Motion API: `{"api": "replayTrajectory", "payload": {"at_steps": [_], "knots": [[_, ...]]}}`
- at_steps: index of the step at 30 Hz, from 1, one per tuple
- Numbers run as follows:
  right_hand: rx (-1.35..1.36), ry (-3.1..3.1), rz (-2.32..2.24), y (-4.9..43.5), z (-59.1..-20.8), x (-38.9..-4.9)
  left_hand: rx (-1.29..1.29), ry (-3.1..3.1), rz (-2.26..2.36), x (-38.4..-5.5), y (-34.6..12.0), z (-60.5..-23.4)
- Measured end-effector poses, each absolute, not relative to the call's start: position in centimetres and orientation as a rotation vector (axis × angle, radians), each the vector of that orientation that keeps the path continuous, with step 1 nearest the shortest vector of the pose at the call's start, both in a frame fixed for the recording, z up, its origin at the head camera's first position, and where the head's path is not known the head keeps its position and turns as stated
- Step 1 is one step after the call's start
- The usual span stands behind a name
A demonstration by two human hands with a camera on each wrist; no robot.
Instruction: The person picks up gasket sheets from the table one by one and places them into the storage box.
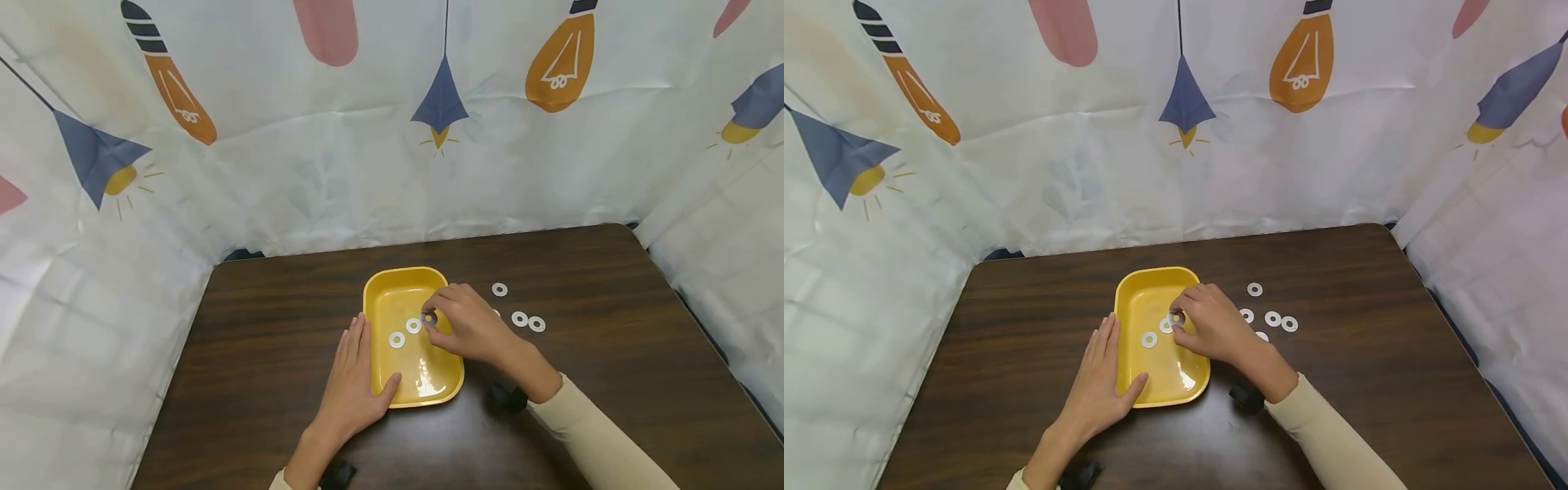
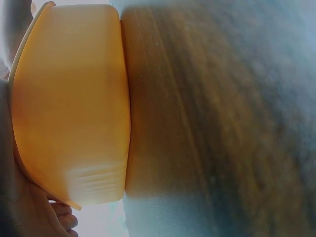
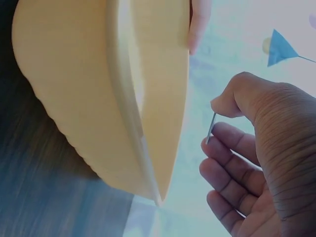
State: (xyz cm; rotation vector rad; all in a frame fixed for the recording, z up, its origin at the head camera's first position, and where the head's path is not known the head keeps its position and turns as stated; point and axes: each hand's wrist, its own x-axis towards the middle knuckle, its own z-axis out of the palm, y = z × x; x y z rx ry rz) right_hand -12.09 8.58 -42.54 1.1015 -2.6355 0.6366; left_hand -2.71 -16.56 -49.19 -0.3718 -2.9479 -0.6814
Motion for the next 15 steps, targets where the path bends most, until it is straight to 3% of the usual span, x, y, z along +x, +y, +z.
{"api": "replayTrajectory", "payload": {"at_steps": [15], "knots": [[1.211, -2.626, 0.650, 7.4, -42.3, -12.5, -0.370, -2.952, -0.658, -2.7, -16.5, -48.9]]}}
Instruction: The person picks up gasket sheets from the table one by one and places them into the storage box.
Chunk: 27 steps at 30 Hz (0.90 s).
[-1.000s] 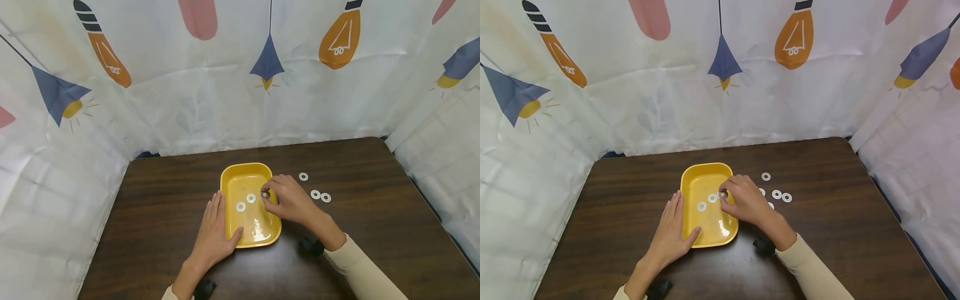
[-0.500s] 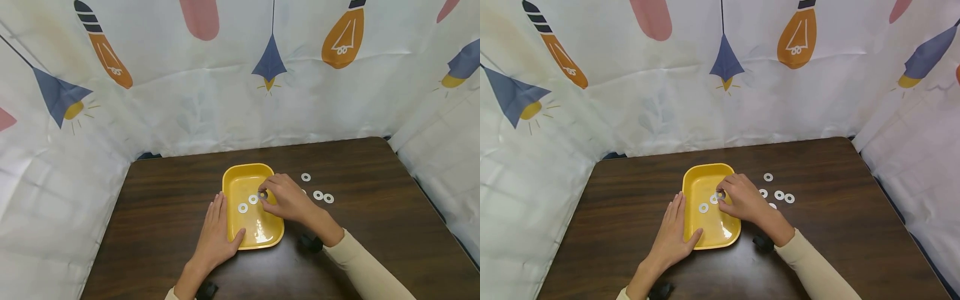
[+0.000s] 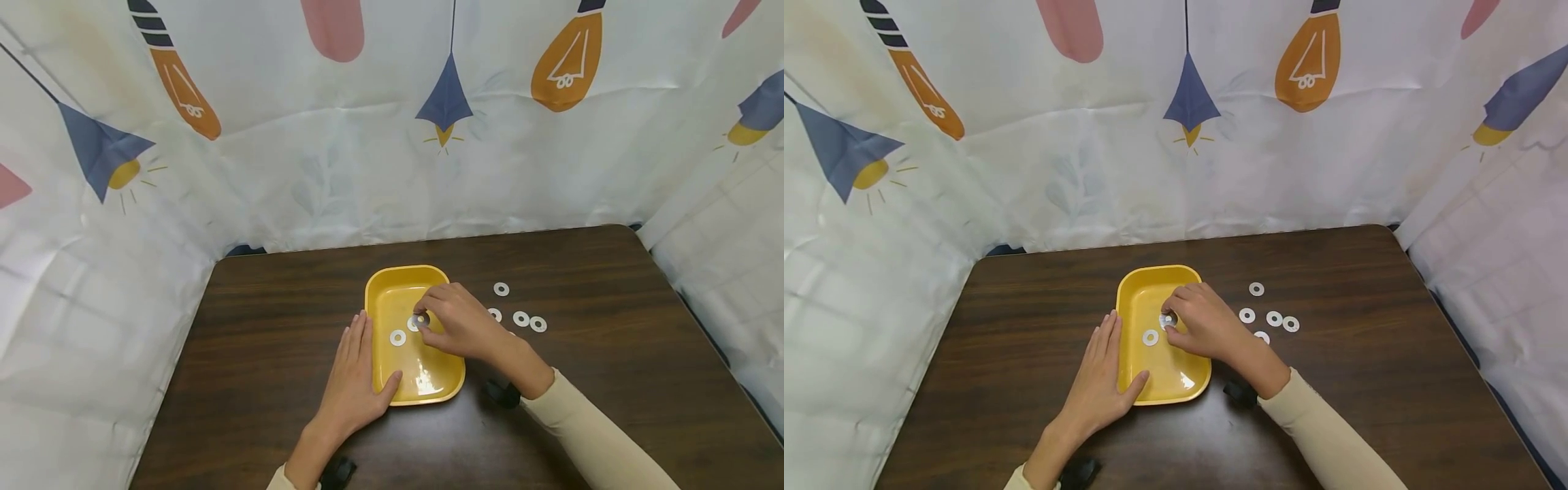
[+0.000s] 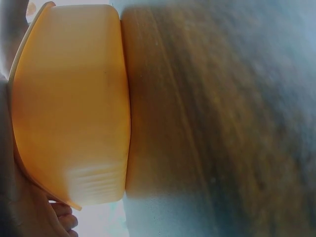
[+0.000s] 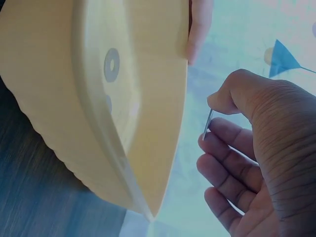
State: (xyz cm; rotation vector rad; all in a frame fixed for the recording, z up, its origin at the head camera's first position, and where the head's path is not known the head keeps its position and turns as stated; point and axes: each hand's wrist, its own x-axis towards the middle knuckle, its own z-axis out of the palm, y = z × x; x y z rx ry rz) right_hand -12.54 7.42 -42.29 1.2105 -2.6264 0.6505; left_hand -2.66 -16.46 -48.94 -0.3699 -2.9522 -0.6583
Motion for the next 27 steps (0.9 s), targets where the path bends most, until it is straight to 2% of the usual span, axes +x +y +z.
{"api": "replayTrajectory", "payload": {"at_steps": [27], "knots": [[1.272, -2.685, 0.572, 6.59, -42.92, -12.03, -0.367, -2.955, -0.655, -2.66, -16.50, -49.05]]}}
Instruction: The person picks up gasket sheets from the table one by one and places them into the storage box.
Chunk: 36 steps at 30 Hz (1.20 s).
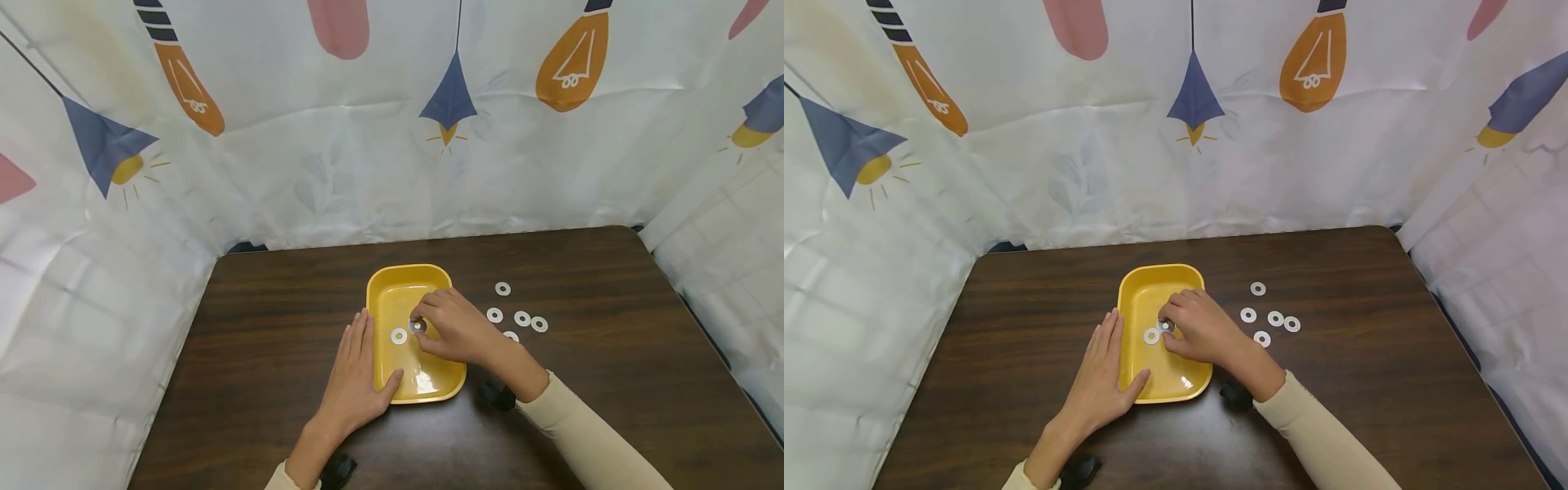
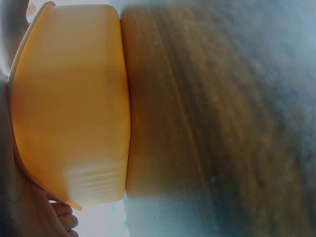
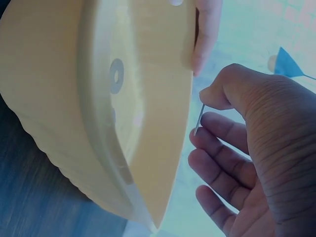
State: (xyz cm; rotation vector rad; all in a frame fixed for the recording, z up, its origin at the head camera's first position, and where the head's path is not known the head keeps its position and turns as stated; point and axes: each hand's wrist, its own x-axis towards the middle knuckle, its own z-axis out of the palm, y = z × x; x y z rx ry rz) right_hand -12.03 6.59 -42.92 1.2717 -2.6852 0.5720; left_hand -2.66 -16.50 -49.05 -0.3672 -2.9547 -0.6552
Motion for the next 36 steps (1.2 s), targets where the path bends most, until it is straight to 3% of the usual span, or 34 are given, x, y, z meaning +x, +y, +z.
{"api": "replayTrajectory", "payload": {"at_steps": [23, 36], "knots": [[1.100, -2.769, 0.606, 8.9, -42.6, -11.5, -0.353, -2.947, -0.673, -2.6, -16.4, -48.9], [0.936, -2.742, 0.703, 12.9, -42.9, -11.6, -0.365, -2.924, -0.666, -2.6, -16.5, -49.2]]}}
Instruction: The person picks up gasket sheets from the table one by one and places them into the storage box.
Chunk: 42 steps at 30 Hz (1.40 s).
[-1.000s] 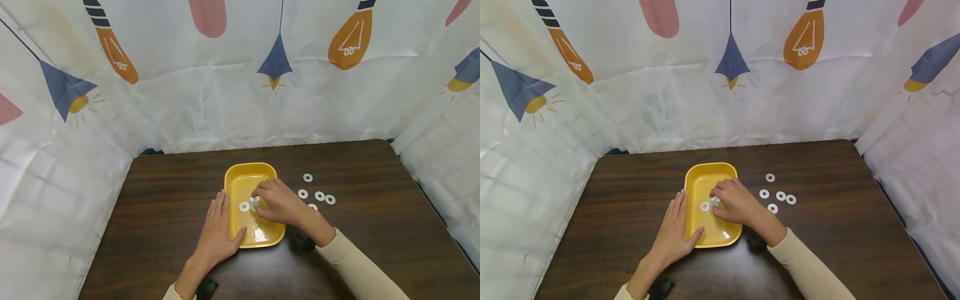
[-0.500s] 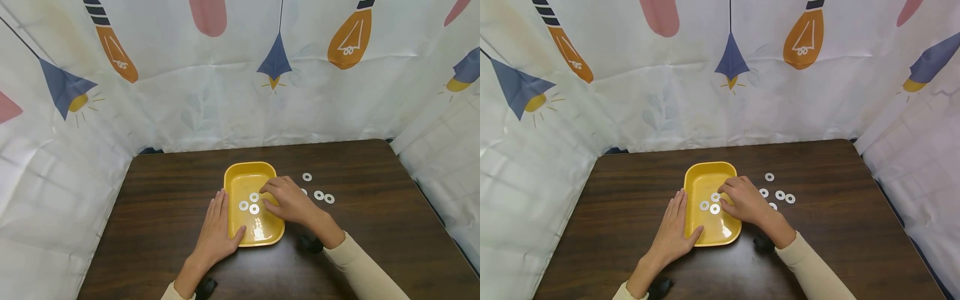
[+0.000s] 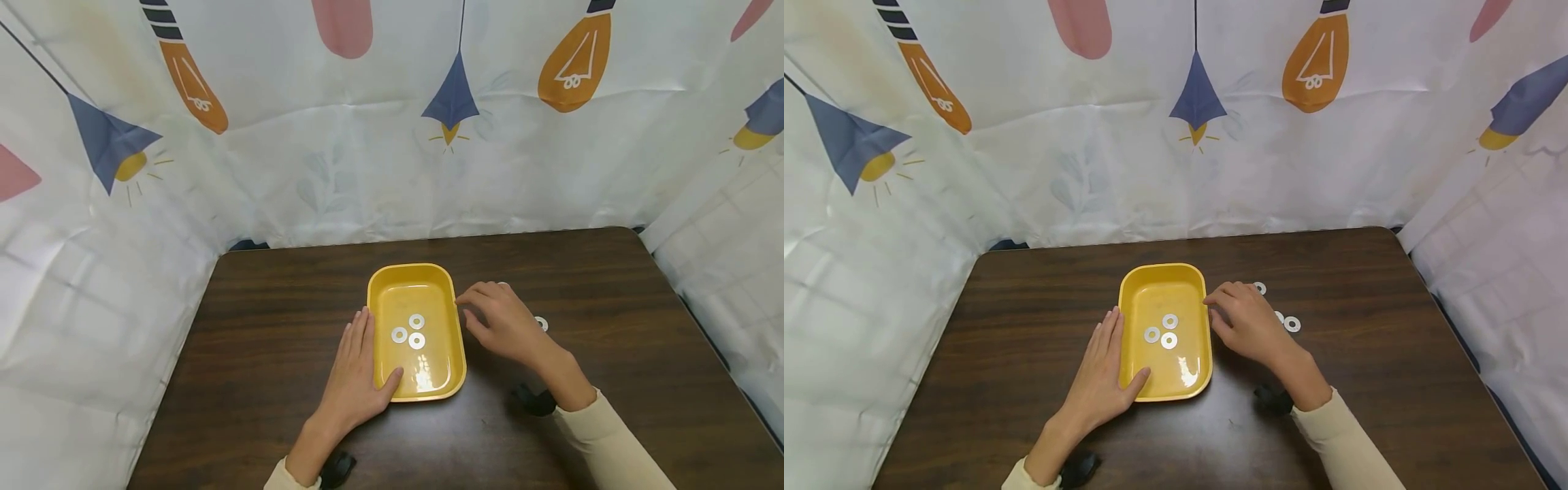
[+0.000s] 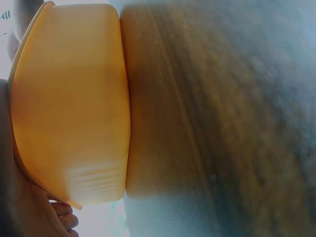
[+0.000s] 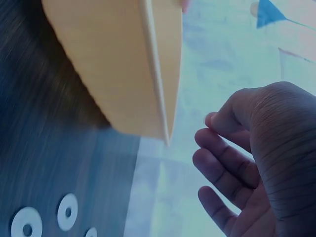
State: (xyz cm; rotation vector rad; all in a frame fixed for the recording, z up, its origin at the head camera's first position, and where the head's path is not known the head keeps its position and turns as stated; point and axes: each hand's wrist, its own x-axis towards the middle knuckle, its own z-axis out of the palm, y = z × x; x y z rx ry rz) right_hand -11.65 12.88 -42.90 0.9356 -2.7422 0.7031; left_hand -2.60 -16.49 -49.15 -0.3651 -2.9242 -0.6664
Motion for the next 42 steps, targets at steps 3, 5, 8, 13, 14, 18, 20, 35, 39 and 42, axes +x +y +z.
{"api": "replayTrajectory", "payload": {"at_steps": [3, 5, 8, 13, 14, 18, 20, 35, 39, 42], "knots": [[0.911, -2.736, 0.716, 13.8, -43.1, -11.6, -0.362, -2.930, -0.666, -2.6, -16.5, -49.1], [0.882, -2.745, 0.720, 14.4, -43.3, -11.6, -0.361, -2.932, -0.665, -2.6, -16.4, -49.0], [0.833, -2.769, 0.726, 15.2, -43.6, -11.4, -0.361, -2.932, -0.672, -2.6, -16.4, -48.9], [0.783, -2.785, 0.700, 16.6, -44.1, -10.8, -0.358, -2.937, -0.676, -2.6, -16.4, -48.9], [0.779, -2.787, 0.694, 16.8, -44.3, -10.7, -0.357, -2.940, -0.676, -2.5, -16.4, -48.9], [0.764, -2.801, 0.681, 17.6, -44.7, -10.1, -0.353, -2.942, -0.679, -2.5, -16.5, -49.0], [0.753, -2.815, 0.677, 17.9, -45.0, -9.9, -0.354, -2.939, -0.676, -2.5, -16.5, -49.0], [0.679, -2.950, 0.592, 19.4, -47.1, -9.2, -0.350, -2.927, -0.672, -2.7, -16.4, -49.0], [0.658, -2.958, 0.556, 19.5, -47.5, -8.9, -0.366, -2.917, -0.651, -2.7, -16.4, -49.1], [0.645, -2.965, 0.546, 19.7, -47.8, -8.7, -0.373, -2.918, -0.643, -2.7, -16.5, -49.1]]}}
